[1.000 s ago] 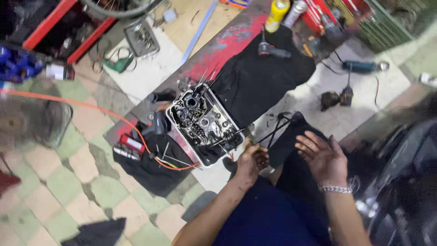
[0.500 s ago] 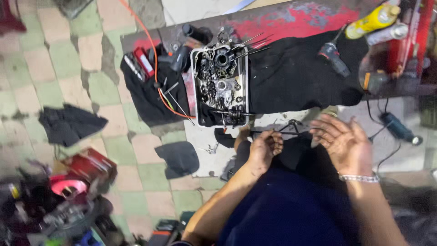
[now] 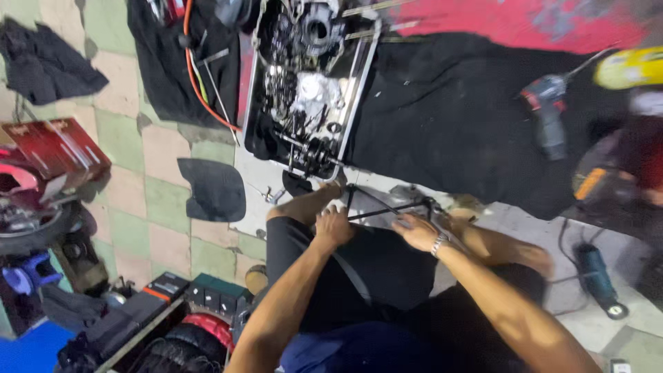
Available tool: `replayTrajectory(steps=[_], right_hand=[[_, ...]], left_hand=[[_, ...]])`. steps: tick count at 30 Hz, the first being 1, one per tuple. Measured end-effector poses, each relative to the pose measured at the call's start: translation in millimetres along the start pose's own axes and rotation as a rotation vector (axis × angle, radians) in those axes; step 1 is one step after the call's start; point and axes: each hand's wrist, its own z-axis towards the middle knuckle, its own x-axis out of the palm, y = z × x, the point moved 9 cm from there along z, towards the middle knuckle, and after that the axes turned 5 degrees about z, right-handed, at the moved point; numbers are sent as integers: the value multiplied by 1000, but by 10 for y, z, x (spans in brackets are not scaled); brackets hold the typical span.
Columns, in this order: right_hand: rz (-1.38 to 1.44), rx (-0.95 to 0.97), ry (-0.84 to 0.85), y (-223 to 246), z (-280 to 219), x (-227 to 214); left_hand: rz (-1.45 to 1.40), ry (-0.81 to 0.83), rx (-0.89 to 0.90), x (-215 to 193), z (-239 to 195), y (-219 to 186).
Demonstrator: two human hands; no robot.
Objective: The person organizes tools on a workbench, then sits on the floor to work on a disassembled engine. They use pliers to remove a small metal clip from a camshaft and place the parts into a metal tray.
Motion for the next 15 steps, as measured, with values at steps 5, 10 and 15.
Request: replayTrajectory(steps=[5, 10, 15], right_hand=[[-536, -88, 24, -405, 725, 417], [-574, -42, 279, -1015, 942, 676], [-486, -149, 298, -624, 1093, 332]], left_hand=[[422, 390, 31, 1508, 998, 718], [592, 747, 524, 2284, 1257, 368], [655, 588, 635, 1403, 1133, -350]])
